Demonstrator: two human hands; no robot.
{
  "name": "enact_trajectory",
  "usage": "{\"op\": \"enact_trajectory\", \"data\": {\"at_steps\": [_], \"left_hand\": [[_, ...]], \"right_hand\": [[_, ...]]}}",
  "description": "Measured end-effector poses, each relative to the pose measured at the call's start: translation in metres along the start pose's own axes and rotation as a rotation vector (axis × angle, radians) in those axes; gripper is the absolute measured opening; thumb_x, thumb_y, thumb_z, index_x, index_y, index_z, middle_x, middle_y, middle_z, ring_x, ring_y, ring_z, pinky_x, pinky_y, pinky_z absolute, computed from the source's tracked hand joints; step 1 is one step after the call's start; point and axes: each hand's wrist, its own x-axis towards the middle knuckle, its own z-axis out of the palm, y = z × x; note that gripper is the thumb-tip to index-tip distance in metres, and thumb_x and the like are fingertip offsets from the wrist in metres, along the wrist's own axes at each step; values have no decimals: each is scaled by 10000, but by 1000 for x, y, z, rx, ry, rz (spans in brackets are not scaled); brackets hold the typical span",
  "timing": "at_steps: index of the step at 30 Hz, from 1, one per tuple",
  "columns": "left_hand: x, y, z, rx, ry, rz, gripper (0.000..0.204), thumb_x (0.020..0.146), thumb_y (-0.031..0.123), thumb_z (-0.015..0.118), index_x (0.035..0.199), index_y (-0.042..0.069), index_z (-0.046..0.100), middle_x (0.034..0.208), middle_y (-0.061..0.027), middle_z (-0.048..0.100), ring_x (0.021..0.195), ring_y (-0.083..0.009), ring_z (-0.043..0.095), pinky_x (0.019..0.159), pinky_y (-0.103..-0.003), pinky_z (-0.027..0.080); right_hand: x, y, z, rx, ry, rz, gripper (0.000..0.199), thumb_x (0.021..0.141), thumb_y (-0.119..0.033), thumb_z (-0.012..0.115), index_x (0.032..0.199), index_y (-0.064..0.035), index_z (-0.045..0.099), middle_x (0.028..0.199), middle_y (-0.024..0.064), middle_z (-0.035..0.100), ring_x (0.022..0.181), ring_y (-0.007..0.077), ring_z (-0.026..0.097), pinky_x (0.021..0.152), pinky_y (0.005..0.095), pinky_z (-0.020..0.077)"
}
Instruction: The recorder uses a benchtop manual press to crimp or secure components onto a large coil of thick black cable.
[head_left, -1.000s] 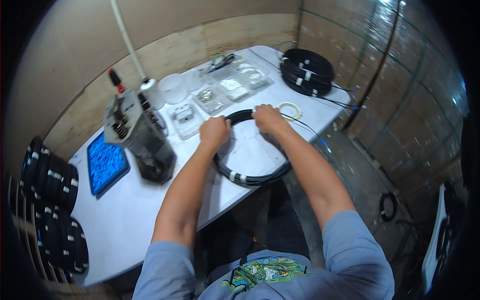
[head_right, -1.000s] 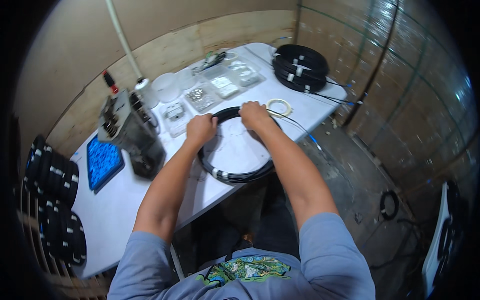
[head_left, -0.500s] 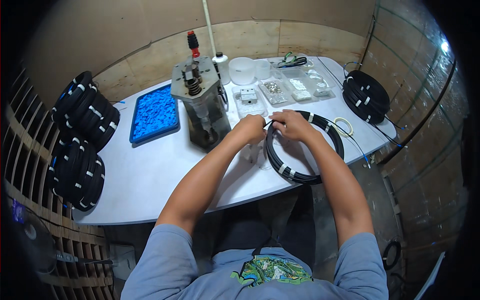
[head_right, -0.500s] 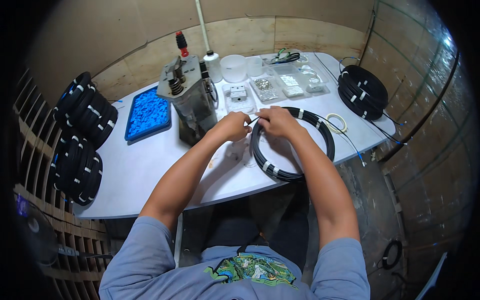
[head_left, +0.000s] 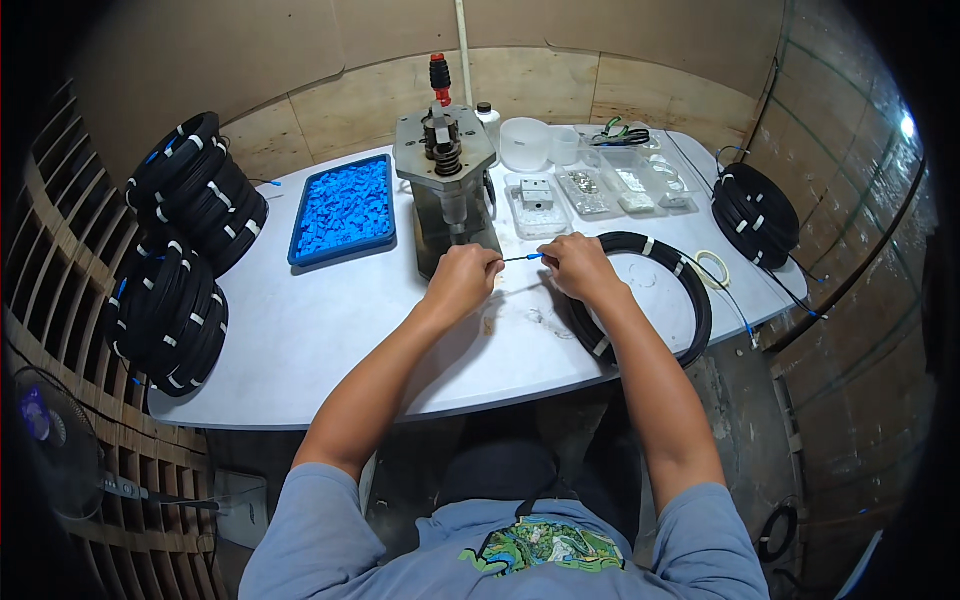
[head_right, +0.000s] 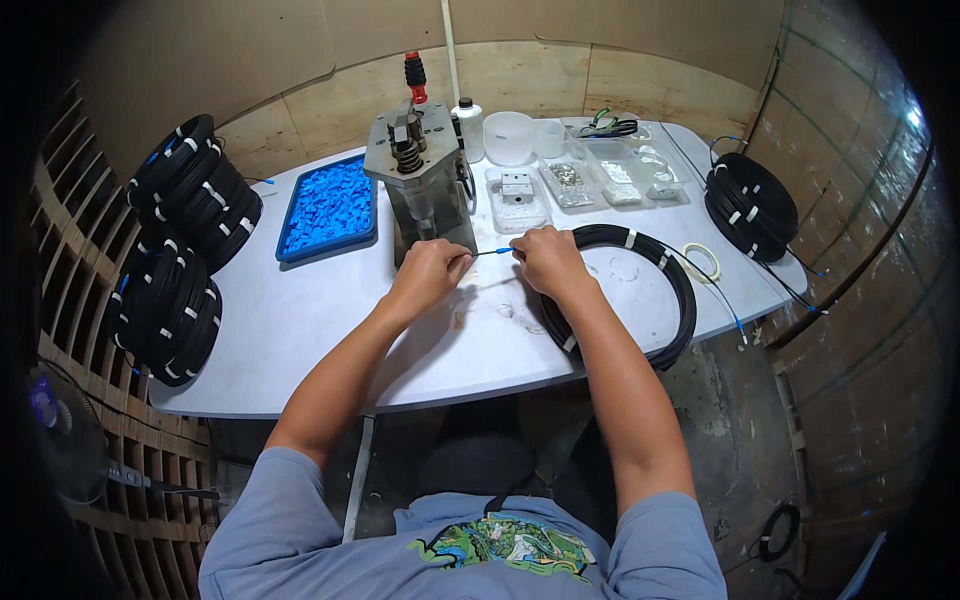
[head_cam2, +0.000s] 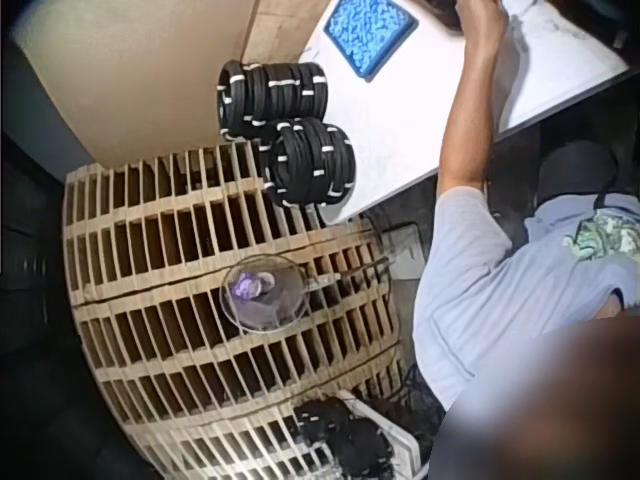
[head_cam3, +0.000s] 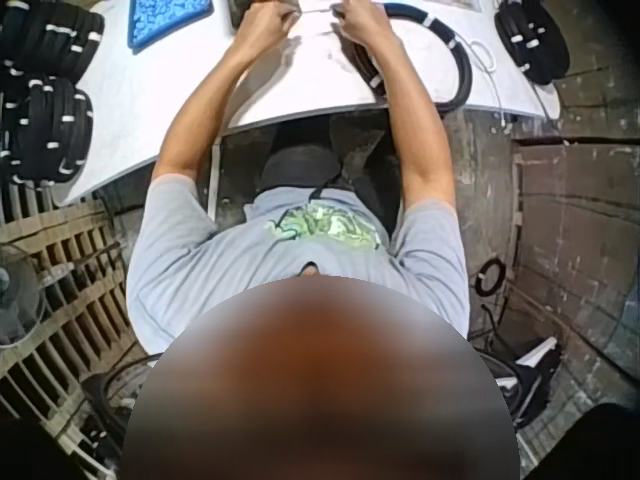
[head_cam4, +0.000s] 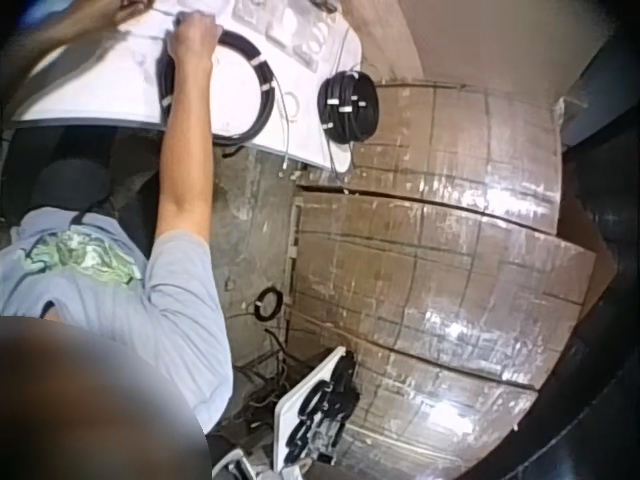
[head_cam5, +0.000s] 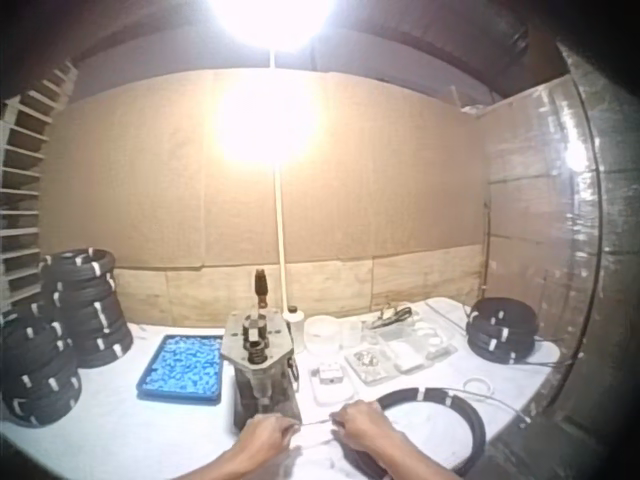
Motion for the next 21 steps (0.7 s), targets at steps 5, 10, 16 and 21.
{"op": "enact_trajectory", "data": {"at_steps": [5, 10, 16, 21], "left_hand": [[-17, -17, -7, -28, 89, -54, 184, 916, 196, 734, 973, 31, 790, 842, -212, 723, 761, -377, 699, 719, -455, 555], [-26, -25, -12, -134, 88, -149, 188, 909, 174, 752, 1004, 14, 782, 873, -212, 743, 763, -330, 729, 724, -406, 574], [-31, -40, -5, -355, 116, -263, 202, 900, 166, 772, 999, -10, 770, 906, -189, 767, 747, -262, 757, 706, -344, 593], [-34, -41, -12, -273, 108, -199, 185, 893, 156, 768, 980, -8, 767, 877, -188, 760, 743, -277, 756, 698, -358, 590]], "right_hand": [[3, -15, 8, 90, 26, 12, 211, 901, -167, 673, 1081, -146, 782, 1007, 108, 743, 1031, 318, 680, 908, 481, 478], [7, -22, 3, 74, -46, 60, 269, 879, -157, 687, 1132, -158, 780, 1046, 102, 743, 1058, 316, 671, 948, 498, 453], [-1, -57, 15, 210, 168, -27, 286, 921, -244, 702, 1195, -178, 748, 1037, 84, 740, 1075, 280, 669, 1087, 545, 385], [6, -69, 39, 272, 221, -104, 191, 904, -198, 705, 1085, -156, 749, 927, 49, 712, 975, 252, 671, 1015, 506, 412]]}}
